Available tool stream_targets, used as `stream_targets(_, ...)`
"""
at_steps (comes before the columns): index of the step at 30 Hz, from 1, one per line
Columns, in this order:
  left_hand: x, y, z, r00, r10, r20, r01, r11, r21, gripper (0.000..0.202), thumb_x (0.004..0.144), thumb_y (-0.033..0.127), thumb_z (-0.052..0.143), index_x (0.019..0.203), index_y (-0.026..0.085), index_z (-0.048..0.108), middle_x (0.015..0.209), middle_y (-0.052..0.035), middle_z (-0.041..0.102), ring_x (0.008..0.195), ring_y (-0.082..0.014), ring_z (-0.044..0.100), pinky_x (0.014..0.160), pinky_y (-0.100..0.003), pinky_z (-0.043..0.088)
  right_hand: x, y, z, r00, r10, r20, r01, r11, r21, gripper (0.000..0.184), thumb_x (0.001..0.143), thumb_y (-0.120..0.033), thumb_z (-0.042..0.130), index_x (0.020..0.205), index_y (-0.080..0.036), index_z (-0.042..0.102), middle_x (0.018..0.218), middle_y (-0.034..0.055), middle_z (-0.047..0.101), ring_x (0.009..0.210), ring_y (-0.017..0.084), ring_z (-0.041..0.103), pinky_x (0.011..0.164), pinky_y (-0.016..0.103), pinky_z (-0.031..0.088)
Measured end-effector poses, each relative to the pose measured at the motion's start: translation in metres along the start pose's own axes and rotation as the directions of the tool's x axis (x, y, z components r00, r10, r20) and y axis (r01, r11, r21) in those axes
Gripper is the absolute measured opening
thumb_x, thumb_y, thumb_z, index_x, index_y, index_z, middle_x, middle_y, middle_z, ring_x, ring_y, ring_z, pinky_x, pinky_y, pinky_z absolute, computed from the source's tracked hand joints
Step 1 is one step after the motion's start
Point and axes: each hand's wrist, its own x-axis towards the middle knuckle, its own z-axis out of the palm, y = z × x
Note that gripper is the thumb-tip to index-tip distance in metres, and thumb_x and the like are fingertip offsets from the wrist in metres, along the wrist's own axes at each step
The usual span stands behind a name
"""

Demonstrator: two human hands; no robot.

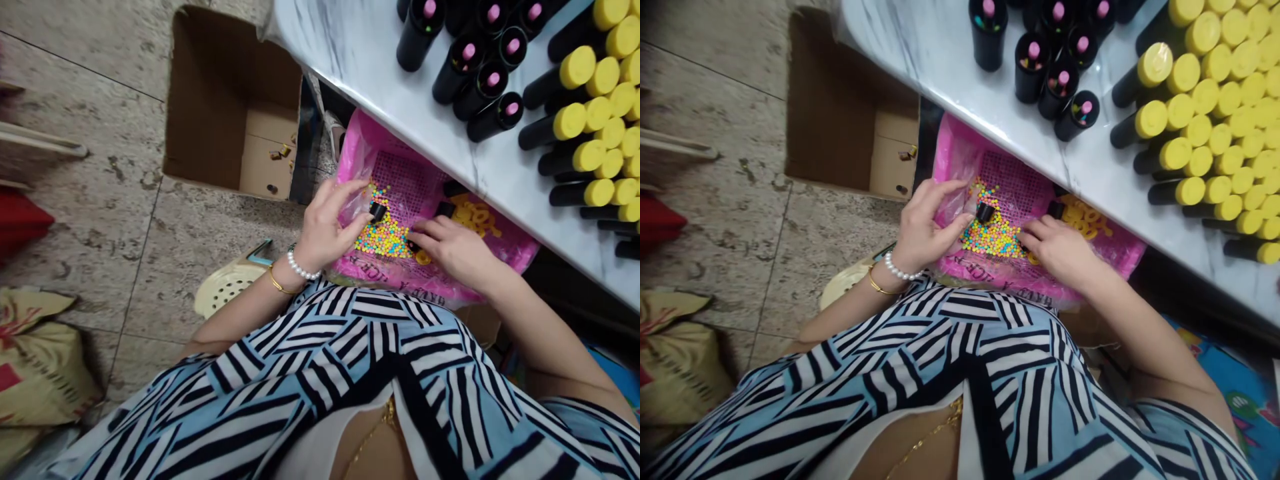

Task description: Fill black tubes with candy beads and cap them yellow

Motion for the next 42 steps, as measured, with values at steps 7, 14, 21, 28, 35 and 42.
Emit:
stream_targets(7,0.000,0.009,0.000,0.999,-0.031,0.008,0.031,0.998,-0.059,0.048,0.096,0.046,0.063,0.137,0.021,0.062,0.126,-0.0093,0.067,0.117,-0.0252,0.063,0.106,-0.042,0.052,0.014,-0.001,0.010,0.985,0.026,-0.171,0.073,0.831,0.551,0.040,0.094,-0.020,0.064,0.134,-0.022,0.062,0.122,0.0074,0.073,0.111,0.022,0.069,0.100,0.038,0.056)
stream_targets(14,-0.004,0.008,0.000,0.999,-0.021,-0.027,0.019,0.997,-0.072,0.045,0.097,0.040,0.065,0.137,0.020,0.062,0.126,-0.0090,0.066,0.116,-0.0232,0.063,0.105,-0.039,0.051,0.030,-0.009,0.017,0.985,-0.112,-0.133,0.129,0.983,0.129,0.026,0.103,-0.017,0.048,0.121,-0.017,0.067,0.115,0.0147,0.072,0.110,0.028,0.061,0.094,0.043,0.052)
stream_targets(21,-0.004,0.010,-0.002,0.999,-0.037,-0.015,0.036,0.998,-0.058,0.045,0.097,0.042,0.063,0.137,0.020,0.061,0.124,-0.0093,0.067,0.115,-0.0234,0.063,0.104,-0.039,0.051,0.047,-0.030,0.032,0.970,-0.202,-0.134,0.227,0.951,0.208,0.025,0.104,-0.019,0.048,0.121,-0.016,0.067,0.108,0.0138,0.073,0.102,0.027,0.060,0.090,0.041,0.054)
stream_targets(28,-0.004,0.007,-0.003,0.999,-0.037,-0.026,0.035,0.997,-0.070,0.045,0.097,0.042,0.063,0.135,0.018,0.063,0.122,-0.0099,0.066,0.114,-0.0237,0.063,0.103,-0.039,0.052,0.015,-0.014,0.009,0.976,0.156,-0.153,0.022,0.627,0.779,0.035,0.091,-0.032,0.076,0.124,-0.024,0.068,0.116,0.0049,0.075,0.102,0.020,0.072,0.095,0.035,0.057)
stream_targets(35,-0.003,0.013,-0.001,1.000,-0.028,-0.011,0.028,0.998,-0.055,0.045,0.097,0.041,0.064,0.135,0.018,0.063,0.125,-0.0097,0.067,0.116,-0.0232,0.063,0.105,-0.038,0.052,0.035,-0.017,0.019,0.964,-0.068,-0.255,0.155,0.928,0.338,0.027,0.103,-0.020,0.051,0.125,-0.021,0.067,0.119,0.0117,0.073,0.113,0.027,0.063,0.100,0.046,0.054)
stream_targets(42,-0.007,0.011,-0.001,1.000,-0.020,-0.017,0.019,0.999,-0.030,0.044,0.098,0.040,0.061,0.136,0.018,0.062,0.128,-0.0102,0.067,0.119,-0.0241,0.061,0.109,-0.041,0.050,0.050,-0.029,0.037,0.957,-0.234,-0.172,0.272,0.928,0.253,0.028,0.105,-0.021,0.046,0.119,-0.017,0.069,0.114,0.0148,0.072,0.108,0.027,0.060,0.093,0.044,0.056)
